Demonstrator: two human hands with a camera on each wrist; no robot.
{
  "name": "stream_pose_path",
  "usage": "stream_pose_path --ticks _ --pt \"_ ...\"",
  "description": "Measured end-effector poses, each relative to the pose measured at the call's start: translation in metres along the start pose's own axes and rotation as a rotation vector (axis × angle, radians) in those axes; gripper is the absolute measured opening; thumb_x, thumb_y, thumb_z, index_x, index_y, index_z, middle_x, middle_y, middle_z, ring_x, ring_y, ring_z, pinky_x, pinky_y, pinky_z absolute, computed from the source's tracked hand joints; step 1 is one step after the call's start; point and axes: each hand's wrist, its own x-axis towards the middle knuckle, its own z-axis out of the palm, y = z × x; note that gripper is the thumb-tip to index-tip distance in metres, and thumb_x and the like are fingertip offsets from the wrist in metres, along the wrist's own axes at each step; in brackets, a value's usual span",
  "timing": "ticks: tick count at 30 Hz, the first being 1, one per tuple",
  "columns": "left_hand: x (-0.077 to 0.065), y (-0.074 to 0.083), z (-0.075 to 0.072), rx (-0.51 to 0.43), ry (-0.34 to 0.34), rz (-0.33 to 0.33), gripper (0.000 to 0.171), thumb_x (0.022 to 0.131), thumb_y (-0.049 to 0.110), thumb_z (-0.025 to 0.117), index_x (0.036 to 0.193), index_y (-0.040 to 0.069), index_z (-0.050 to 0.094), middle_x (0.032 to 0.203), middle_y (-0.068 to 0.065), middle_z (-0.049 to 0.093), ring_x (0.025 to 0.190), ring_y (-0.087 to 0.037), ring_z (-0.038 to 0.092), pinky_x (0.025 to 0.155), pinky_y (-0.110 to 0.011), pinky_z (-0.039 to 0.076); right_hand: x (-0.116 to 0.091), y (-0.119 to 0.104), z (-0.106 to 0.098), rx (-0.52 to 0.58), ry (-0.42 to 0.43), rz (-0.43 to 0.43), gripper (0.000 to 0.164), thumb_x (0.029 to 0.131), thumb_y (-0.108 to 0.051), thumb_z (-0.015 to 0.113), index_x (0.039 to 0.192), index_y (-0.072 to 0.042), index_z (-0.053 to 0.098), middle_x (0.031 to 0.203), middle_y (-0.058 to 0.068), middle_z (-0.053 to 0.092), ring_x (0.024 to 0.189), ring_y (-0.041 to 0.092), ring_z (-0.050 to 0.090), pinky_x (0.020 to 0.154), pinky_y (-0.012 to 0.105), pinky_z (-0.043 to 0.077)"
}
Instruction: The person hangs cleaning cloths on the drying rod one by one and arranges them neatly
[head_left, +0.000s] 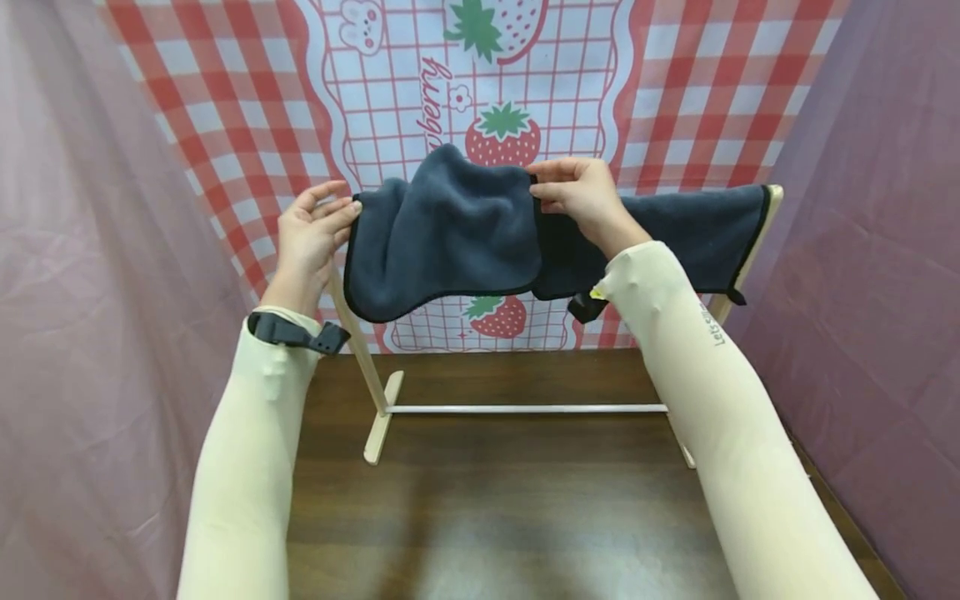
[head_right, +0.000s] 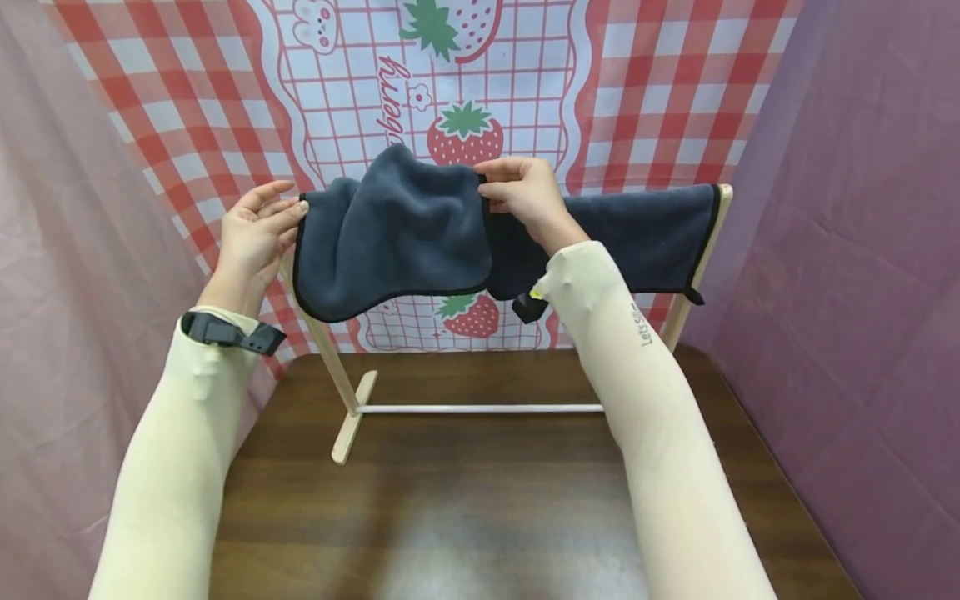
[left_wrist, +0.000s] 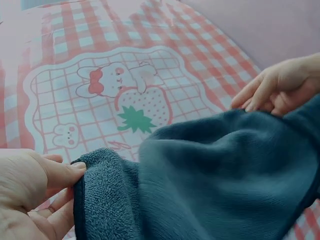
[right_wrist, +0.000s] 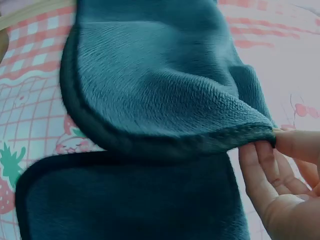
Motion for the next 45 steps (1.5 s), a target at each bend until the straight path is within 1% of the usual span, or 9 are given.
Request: stream_pose_path --ticks 5,11,17,23,29,32,37,41,45 --pt "0.008 0.009 -0.005 0.044 -0.018 0.016 0.036 0.087 -0.010 0.069 0.121 0.000 0.069 0.084 -0.004 0.070 0.070 -0.009 0.068 0.062 -0.018 0.057 0.007 -0.013 -0.006 0.069 0.020 0.057 0.031 0.091 0.005 0.065 0.121 0.002 0.069 0.092 0.000 0.071 0.075 0.012 0.066 0.063 0.021 0.056" --pt "0.014 0.018 -0.015 -0.028 -0.065 0.032 0.029 0.089 -0.015 0.063 0.101 0.007 0.079 0.083 -0.002 0.073 0.072 -0.008 0.069 0.062 -0.018 0.057 0.011 -0.017 -0.008 0.174 -0.001 0.084 0.034 0.092 0.008 0.063 0.125 0.003 0.067 0.093 0.004 0.070 0.075 0.013 0.067 0.064 0.022 0.057" --pt "0.019 0.027 -0.020 -0.135 -0.077 0.044 0.035 0.091 -0.016 0.059 0.084 0.010 0.081 0.079 -0.003 0.073 0.069 -0.009 0.067 0.062 -0.017 0.056 0.015 -0.015 -0.006 0.287 -0.022 0.095 0.041 0.094 0.010 0.058 0.134 0.004 0.059 0.102 0.006 0.068 0.080 0.013 0.067 0.068 0.022 0.058" --pt "0.022 0.030 -0.025 -0.181 -0.051 0.041 0.035 0.089 -0.022 0.057 0.097 0.004 0.080 0.085 -0.006 0.070 0.072 -0.011 0.067 0.064 -0.018 0.057 0.015 -0.010 -0.006 0.314 -0.030 0.141 0.044 0.096 0.007 0.057 0.139 0.001 0.055 0.127 0.014 0.061 0.080 0.014 0.068 0.067 0.024 0.058" --pt "0.023 0.027 -0.034 -0.028 -0.031 -0.029 0.051 0.090 -0.021 0.055 0.134 0.003 0.062 0.132 -0.012 0.058 0.080 -0.007 0.064 0.064 -0.014 0.052 0.012 -0.006 -0.005 0.286 -0.036 0.180 0.047 0.095 0.008 0.057 0.141 0.003 0.052 0.110 0.010 0.067 0.076 0.013 0.069 0.064 0.024 0.059" --pt "0.024 0.024 -0.039 0.094 -0.004 -0.041 0.053 0.092 -0.016 0.056 0.141 0.004 0.055 0.141 -0.016 0.052 0.083 -0.005 0.063 0.065 -0.012 0.050 0.012 -0.005 -0.004 0.261 -0.039 0.189 0.047 0.095 0.008 0.058 0.141 0.004 0.051 0.100 0.007 0.068 0.074 0.013 0.069 0.063 0.024 0.059" --pt "0.025 0.020 -0.047 0.245 0.072 -0.045 0.053 0.090 -0.010 0.064 0.140 0.007 0.058 0.138 -0.014 0.055 0.096 -0.009 0.061 0.071 -0.012 0.052 0.011 -0.003 -0.003 0.147 -0.061 0.216 0.046 0.095 0.004 0.060 0.141 0.002 0.052 0.101 0.007 0.068 0.073 0.014 0.068 0.064 0.023 0.059" --pt "0.025 0.019 -0.050 0.305 0.111 -0.041 0.052 0.088 -0.007 0.069 0.137 0.008 0.061 0.131 -0.013 0.060 0.105 -0.014 0.061 0.082 -0.017 0.054 0.010 -0.002 -0.002 0.066 -0.103 0.225 0.047 0.096 0.002 0.059 0.143 0.000 0.052 0.125 0.015 0.060 0.077 0.014 0.066 0.066 0.024 0.060" --pt "0.024 0.019 -0.054 0.337 0.148 -0.046 0.049 0.087 -0.003 0.073 0.133 0.008 0.064 0.111 -0.006 0.067 0.097 -0.013 0.066 0.088 -0.023 0.054 0.010 -0.003 -0.001 -0.002 -0.124 0.203 0.047 0.096 0.003 0.059 0.143 0.000 0.052 0.143 0.017 0.049 0.077 0.014 0.065 0.067 0.024 0.060"
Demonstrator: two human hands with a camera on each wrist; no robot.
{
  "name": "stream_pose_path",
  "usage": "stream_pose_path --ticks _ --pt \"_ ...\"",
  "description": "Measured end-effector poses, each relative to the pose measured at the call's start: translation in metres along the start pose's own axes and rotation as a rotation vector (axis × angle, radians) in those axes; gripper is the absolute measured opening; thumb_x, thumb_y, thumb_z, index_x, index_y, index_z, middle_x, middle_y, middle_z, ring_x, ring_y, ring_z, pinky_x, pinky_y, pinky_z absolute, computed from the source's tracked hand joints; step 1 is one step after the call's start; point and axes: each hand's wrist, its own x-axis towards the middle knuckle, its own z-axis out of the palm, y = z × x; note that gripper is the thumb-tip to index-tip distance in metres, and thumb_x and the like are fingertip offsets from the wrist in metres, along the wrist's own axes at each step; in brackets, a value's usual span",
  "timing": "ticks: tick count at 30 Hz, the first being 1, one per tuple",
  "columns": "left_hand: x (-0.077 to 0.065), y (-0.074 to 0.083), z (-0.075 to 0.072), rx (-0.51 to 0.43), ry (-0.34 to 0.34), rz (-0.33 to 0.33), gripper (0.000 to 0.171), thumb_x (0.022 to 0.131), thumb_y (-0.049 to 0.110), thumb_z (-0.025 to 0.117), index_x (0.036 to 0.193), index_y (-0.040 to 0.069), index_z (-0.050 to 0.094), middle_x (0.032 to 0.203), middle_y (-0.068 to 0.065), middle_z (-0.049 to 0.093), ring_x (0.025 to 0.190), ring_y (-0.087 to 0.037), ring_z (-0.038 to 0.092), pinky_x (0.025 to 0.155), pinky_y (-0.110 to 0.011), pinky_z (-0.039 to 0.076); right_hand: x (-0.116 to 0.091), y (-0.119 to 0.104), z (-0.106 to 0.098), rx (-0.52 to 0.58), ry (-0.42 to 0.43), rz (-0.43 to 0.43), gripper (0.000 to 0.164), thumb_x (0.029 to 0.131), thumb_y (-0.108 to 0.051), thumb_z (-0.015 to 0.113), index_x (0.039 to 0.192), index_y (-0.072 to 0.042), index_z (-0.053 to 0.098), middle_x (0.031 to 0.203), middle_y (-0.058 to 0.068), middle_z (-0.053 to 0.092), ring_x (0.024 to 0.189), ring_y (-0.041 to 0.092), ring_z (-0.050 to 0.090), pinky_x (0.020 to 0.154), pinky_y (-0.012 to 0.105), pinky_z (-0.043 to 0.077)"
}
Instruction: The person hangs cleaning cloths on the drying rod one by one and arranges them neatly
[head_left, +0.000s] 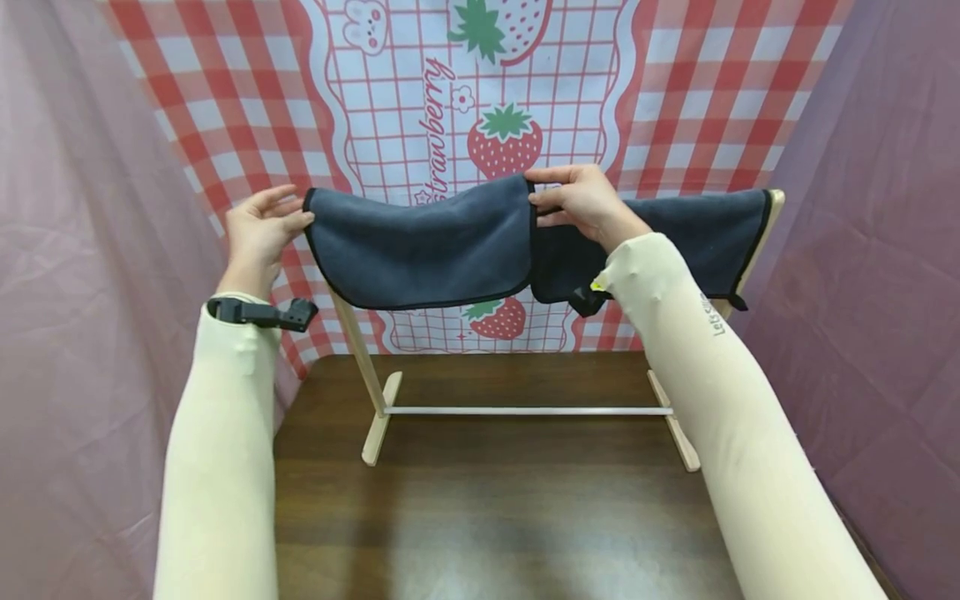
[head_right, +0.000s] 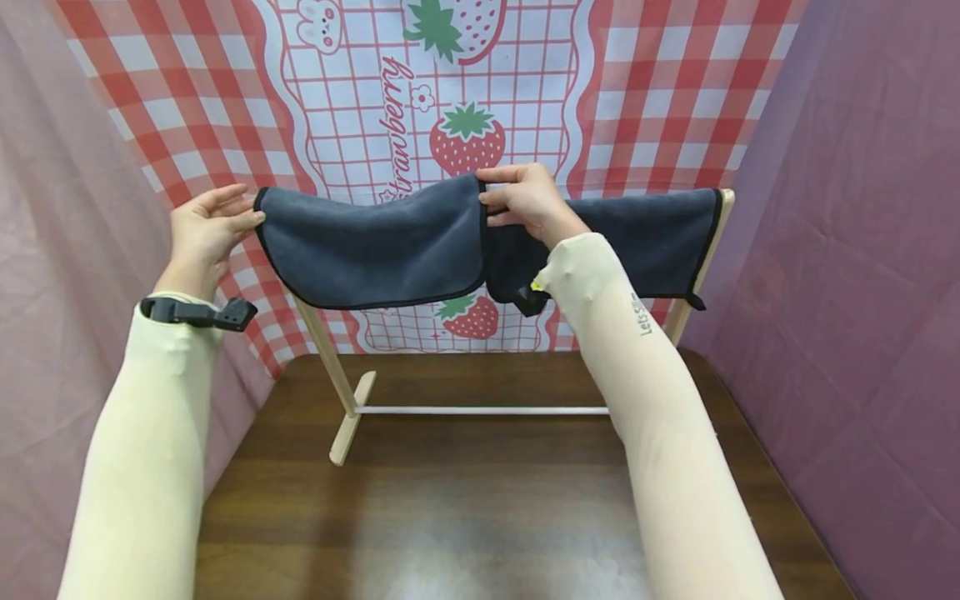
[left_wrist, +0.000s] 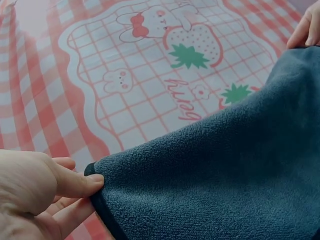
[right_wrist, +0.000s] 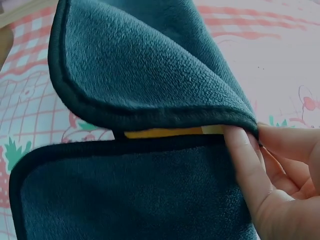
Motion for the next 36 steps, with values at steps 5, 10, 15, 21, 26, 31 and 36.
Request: stream_pose_path --ticks 5,10,15,21,26,31,36 --pt "0.000 -0.003 -0.005 0.019 0.042 -0.018 0.048 0.086 -0.001 0.074 0.132 0.006 0.064 0.092 0.003 0.068 0.087 -0.010 0.067 0.084 -0.022 0.055 -0.002 -0.001 0.002 -0.103 0.003 -0.039 0.044 0.095 0.004 0.062 0.138 0.002 0.056 0.145 0.017 0.050 0.076 0.011 0.067 0.068 0.023 0.060" --pt "0.001 -0.008 -0.009 0.011 0.068 -0.044 0.048 0.085 -0.001 0.076 0.130 0.005 0.065 0.086 0.006 0.068 0.082 -0.008 0.067 0.075 -0.018 0.056 -0.005 0.001 0.004 -0.204 0.013 -0.063 0.043 0.094 0.002 0.065 0.136 0.002 0.058 0.140 0.019 0.055 0.077 0.011 0.068 0.072 0.025 0.060" --pt "0.001 -0.012 -0.011 0.030 0.076 -0.037 0.043 0.084 -0.001 0.076 0.126 0.005 0.067 0.085 0.006 0.068 0.084 -0.008 0.067 0.075 -0.019 0.057 -0.006 0.001 0.004 -0.301 0.031 -0.097 0.041 0.093 -0.002 0.068 0.134 0.001 0.061 0.131 0.022 0.061 0.081 0.014 0.068 0.074 0.027 0.060" --pt "0.000 -0.014 -0.008 0.063 0.082 -0.017 0.044 0.085 0.000 0.077 0.127 0.006 0.066 0.088 0.005 0.067 0.081 -0.007 0.066 0.083 -0.023 0.057 -0.009 0.004 0.002 -0.308 0.060 -0.144 0.038 0.089 -0.001 0.072 0.126 0.005 0.065 0.112 0.019 0.068 0.078 0.016 0.068 0.070 0.028 0.061" --pt "-0.001 -0.015 -0.008 0.062 0.079 -0.002 0.054 0.085 -0.003 0.075 0.135 0.006 0.060 0.079 0.009 0.067 0.071 -0.003 0.066 0.075 -0.018 0.056 -0.011 0.010 0.002 -0.272 0.078 -0.183 0.037 0.087 0.002 0.073 0.123 0.006 0.065 0.092 0.011 0.069 0.072 0.015 0.069 0.067 0.029 0.061" --pt "-0.002 -0.020 -0.009 0.039 0.082 -0.004 0.055 0.085 -0.005 0.074 0.137 0.005 0.059 0.079 0.009 0.067 0.074 -0.004 0.066 0.072 -0.017 0.056 -0.012 0.015 0.004 -0.258 0.072 -0.177 0.039 0.086 0.005 0.073 0.124 0.007 0.064 0.086 0.011 0.071 0.068 0.015 0.070 0.065 0.031 0.061" --pt "-0.003 -0.025 -0.009 0.041 0.107 0.003 0.051 0.084 -0.002 0.076 0.132 0.006 0.061 0.086 0.005 0.068 0.081 -0.008 0.065 0.082 -0.024 0.056 -0.013 0.017 0.003 -0.268 0.082 -0.162 0.038 0.086 0.004 0.073 0.122 0.006 0.065 0.088 0.013 0.072 0.067 0.016 0.070 0.066 0.033 0.062"
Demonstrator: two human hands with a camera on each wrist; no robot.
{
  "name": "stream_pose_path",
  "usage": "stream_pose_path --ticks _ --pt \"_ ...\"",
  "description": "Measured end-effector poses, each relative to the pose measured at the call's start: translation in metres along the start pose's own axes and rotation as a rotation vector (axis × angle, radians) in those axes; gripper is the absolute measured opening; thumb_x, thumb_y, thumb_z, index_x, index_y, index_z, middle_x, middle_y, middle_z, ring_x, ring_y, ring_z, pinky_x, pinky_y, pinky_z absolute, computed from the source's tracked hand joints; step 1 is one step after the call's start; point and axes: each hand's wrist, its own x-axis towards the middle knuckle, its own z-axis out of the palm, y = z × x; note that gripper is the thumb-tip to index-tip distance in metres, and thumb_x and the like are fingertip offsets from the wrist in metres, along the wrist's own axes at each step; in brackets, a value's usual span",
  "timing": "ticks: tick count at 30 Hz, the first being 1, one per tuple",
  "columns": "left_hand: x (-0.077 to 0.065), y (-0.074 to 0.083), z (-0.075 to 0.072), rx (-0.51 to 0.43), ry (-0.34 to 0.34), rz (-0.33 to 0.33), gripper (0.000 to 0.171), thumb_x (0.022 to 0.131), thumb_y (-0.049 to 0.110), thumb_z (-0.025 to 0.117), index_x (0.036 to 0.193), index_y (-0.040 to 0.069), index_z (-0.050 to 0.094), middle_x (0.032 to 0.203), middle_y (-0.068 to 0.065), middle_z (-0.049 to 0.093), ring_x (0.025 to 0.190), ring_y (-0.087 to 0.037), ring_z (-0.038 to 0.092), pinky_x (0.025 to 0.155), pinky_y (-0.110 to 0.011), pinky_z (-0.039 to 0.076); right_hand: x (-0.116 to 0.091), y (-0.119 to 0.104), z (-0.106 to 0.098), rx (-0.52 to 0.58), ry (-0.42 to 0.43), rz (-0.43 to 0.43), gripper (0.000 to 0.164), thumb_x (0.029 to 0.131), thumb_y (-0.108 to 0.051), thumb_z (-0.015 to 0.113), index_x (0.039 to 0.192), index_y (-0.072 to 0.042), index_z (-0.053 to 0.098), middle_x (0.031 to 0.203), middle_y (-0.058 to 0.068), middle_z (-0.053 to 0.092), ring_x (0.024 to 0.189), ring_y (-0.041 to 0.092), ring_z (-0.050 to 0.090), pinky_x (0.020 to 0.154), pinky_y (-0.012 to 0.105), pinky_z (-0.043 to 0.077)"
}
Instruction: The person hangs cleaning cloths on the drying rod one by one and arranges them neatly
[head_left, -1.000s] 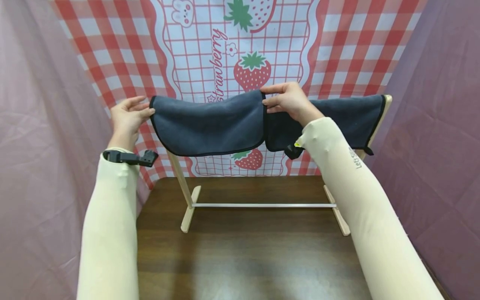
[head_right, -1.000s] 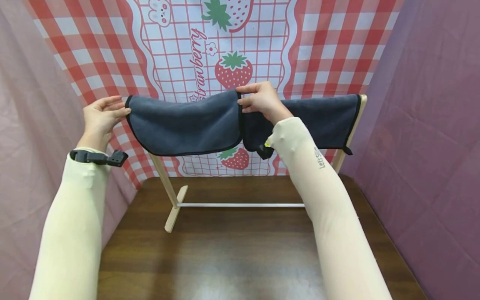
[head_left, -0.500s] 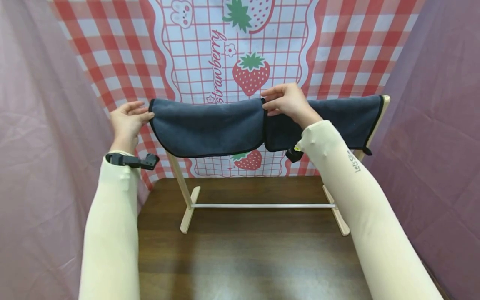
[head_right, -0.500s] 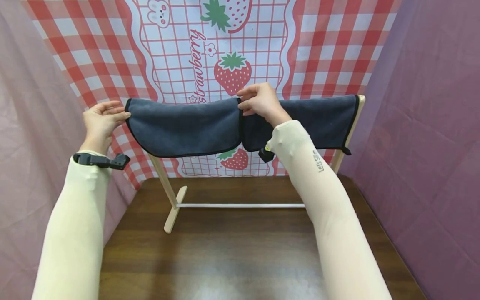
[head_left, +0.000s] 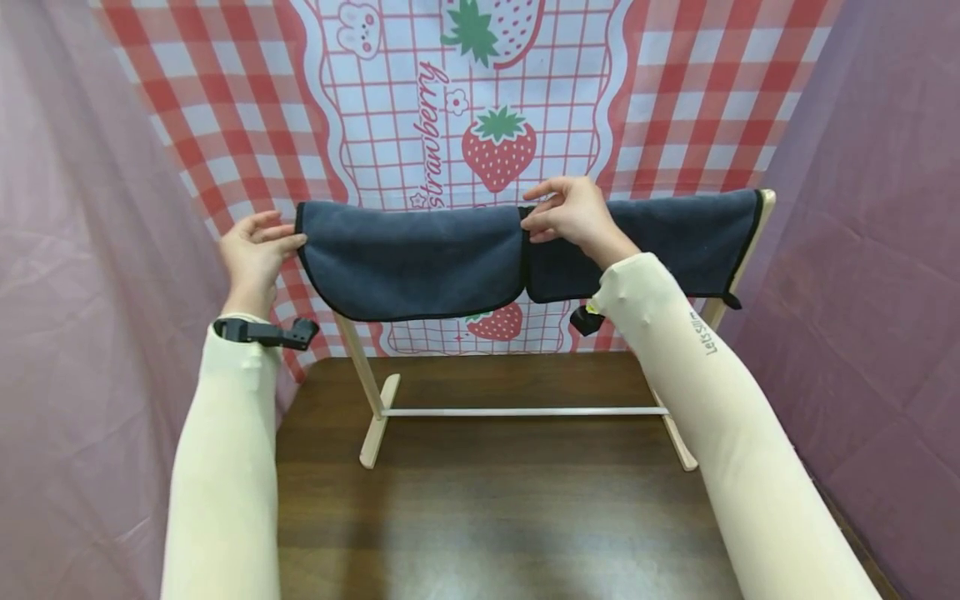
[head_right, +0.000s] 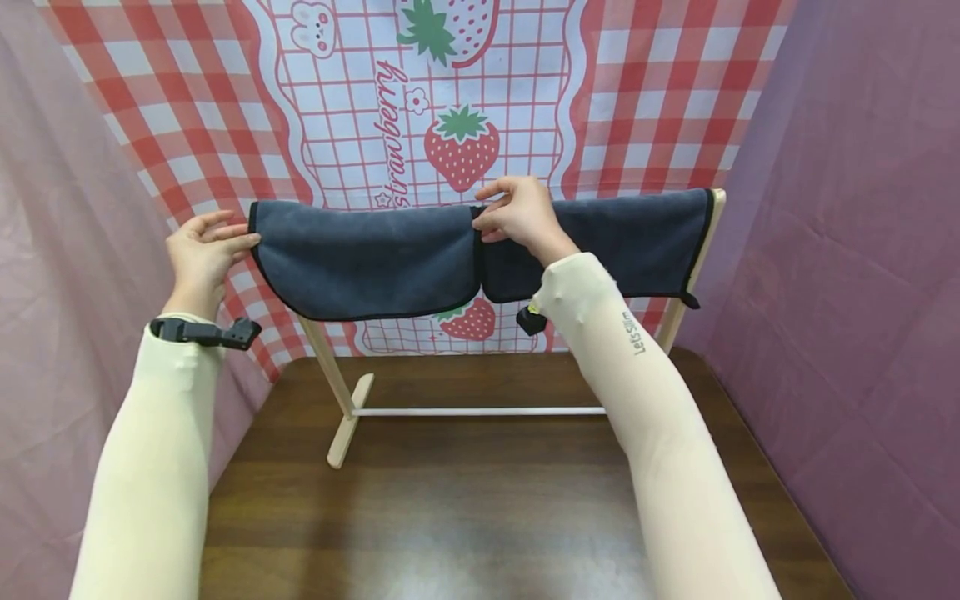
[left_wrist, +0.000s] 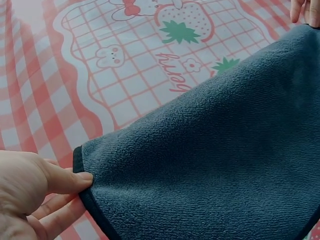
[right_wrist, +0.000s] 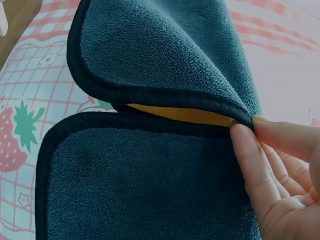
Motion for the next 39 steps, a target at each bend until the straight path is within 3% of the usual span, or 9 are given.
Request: stream_pose_path --ticks 6,12,17,25,30,34,39 --pt "-0.001 -0.006 0.000 -0.015 0.036 0.054 0.040 0.082 0.000 0.079 0.120 0.007 0.066 0.087 0.002 0.068 0.079 -0.009 0.065 0.079 -0.023 0.057 -0.002 0.001 0.003 -0.003 0.020 0.000 0.037 0.087 0.002 0.073 0.122 0.006 0.065 0.095 0.018 0.073 0.068 0.017 0.070 0.067 0.034 0.062" --pt "-0.004 -0.008 0.000 0.016 0.046 0.068 0.038 0.083 0.004 0.080 0.118 0.004 0.066 0.083 0.004 0.066 0.076 -0.008 0.064 0.083 -0.027 0.058 -0.002 0.004 0.007 0.011 0.052 -0.027 0.034 0.089 0.001 0.072 0.121 0.006 0.066 0.096 0.020 0.073 0.067 0.015 0.070 0.064 0.031 0.061" --pt "-0.005 -0.010 0.000 0.013 0.049 0.067 0.040 0.083 0.004 0.080 0.119 0.001 0.065 0.080 0.005 0.066 0.073 -0.007 0.064 0.076 -0.022 0.058 -0.003 0.006 0.010 0.010 0.064 -0.039 0.034 0.088 0.002 0.072 0.122 0.003 0.066 0.093 0.019 0.074 0.068 0.014 0.071 0.064 0.030 0.061" --pt "-0.005 -0.014 0.001 -0.156 0.007 0.019 0.030 0.080 -0.011 0.076 0.103 0.004 0.064 0.074 0.002 0.065 0.066 -0.007 0.064 0.060 -0.016 0.056 -0.007 0.006 0.010 0.009 0.061 -0.027 0.039 0.089 0.001 0.072 0.126 0.001 0.064 0.093 0.018 0.074 0.070 0.015 0.071 0.066 0.031 0.061" --pt "-0.007 -0.015 0.000 -0.180 -0.002 0.018 0.029 0.080 -0.012 0.075 0.095 0.011 0.065 0.075 0.001 0.065 0.067 -0.007 0.064 0.060 -0.016 0.057 -0.009 0.007 0.007 0.055 0.037 -0.028 0.040 0.090 0.001 0.070 0.129 0.001 0.062 0.089 0.012 0.074 0.071 0.015 0.071 0.068 0.031 0.061" --pt "-0.010 -0.018 -0.004 -0.236 -0.024 0.024 0.028 0.080 -0.014 0.074 0.094 0.009 0.067 0.075 0.000 0.067 0.068 -0.009 0.066 0.062 -0.019 0.058 -0.011 0.009 0.003 0.112 0.017 -0.016 0.041 0.091 0.001 0.069 0.131 0.004 0.060 0.086 0.008 0.073 0.072 0.015 0.071 0.068 0.031 0.061" --pt "-0.014 -0.024 -0.010 -0.272 -0.058 0.032 0.029 0.080 -0.016 0.072 0.094 0.009 0.068 0.074 0.000 0.069 0.068 -0.009 0.068 0.063 -0.019 0.058 -0.016 0.015 0.000 0.134 -0.007 0.011 0.042 0.093 -0.001 0.068 0.133 0.004 0.058 0.095 0.011 0.073 0.076 0.015 0.072 0.070 0.031 0.061"
